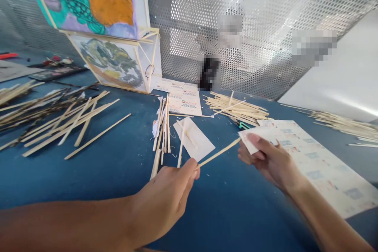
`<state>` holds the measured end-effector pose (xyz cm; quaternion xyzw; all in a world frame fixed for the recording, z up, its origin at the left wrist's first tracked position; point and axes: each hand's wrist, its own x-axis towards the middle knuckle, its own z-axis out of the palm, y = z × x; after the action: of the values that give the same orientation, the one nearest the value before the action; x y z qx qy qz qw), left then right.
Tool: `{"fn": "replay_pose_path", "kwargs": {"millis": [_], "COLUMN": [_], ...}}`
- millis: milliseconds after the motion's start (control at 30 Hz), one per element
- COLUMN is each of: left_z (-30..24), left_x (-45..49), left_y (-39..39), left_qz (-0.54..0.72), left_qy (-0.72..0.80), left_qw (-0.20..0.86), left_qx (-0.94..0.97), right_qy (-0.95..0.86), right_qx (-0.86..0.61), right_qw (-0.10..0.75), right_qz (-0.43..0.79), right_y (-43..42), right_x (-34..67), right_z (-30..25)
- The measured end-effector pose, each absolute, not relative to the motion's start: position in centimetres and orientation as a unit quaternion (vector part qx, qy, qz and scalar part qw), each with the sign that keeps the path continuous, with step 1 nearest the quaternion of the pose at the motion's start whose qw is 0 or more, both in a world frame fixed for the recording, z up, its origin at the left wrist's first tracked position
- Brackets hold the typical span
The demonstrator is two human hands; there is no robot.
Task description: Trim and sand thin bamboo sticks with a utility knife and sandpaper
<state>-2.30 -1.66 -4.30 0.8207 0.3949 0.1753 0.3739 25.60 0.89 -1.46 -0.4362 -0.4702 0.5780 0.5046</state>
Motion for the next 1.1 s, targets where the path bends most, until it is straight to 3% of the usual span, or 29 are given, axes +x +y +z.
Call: {"fn": "replay_pose_path", "kwargs": {"millis": [67, 200, 300, 500, 667, 767, 867, 967, 1100], "left_z": [-4.5, -4.3, -3.5, -2.1, -2.3, -2.5, -2.4, -2.6, -3.3], "left_x": [-2.4, -2.2, -1.9, -1.6, -1.5, -1.5, -1.4, -1.2, -1.1], "left_y": [-1.7, -1.5, -1.2, -1.6, -1.2, -0.5, -0.1, -0.3, -0.8], "left_qz": [0.169, 0.136, 0.125, 0.174, 0.221, 0.198, 0.159, 0.133, 0.157], "left_qy": [0.394, 0.4, 0.417, 0.396, 0.365, 0.317, 0.29, 0.304, 0.349], "left_qw": [0.374, 0.402, 0.435, 0.529, 0.658, 0.769, 0.862, 0.872, 0.805], "left_qx": [0.823, 0.812, 0.788, 0.731, 0.62, 0.519, 0.385, 0.36, 0.454], "right_qy": [-0.478, -0.498, -0.533, -0.552, -0.546, -0.581, -0.633, -0.662, -0.636], "right_qx": [-0.461, -0.548, -0.536, -0.467, -0.45, -0.459, -0.437, -0.389, -0.432], "right_qw": [0.488, 0.365, 0.315, 0.417, 0.442, 0.421, 0.333, 0.273, 0.308], "right_qz": [0.566, 0.565, 0.574, 0.551, 0.552, 0.524, 0.545, 0.579, 0.561], "right_y": [0.3, -1.2, -1.4, 0.0, -0.1, -0.2, -0.3, -0.8, -1.8], "right_x": [25.9, 24.3, 22.2, 22.0, 22.7, 22.6, 22.3, 21.9, 21.1], "right_z": [-1.5, -1.8, -2.0, -3.0, -3.5, -3.1, -2.8, -3.0, -3.6]}}
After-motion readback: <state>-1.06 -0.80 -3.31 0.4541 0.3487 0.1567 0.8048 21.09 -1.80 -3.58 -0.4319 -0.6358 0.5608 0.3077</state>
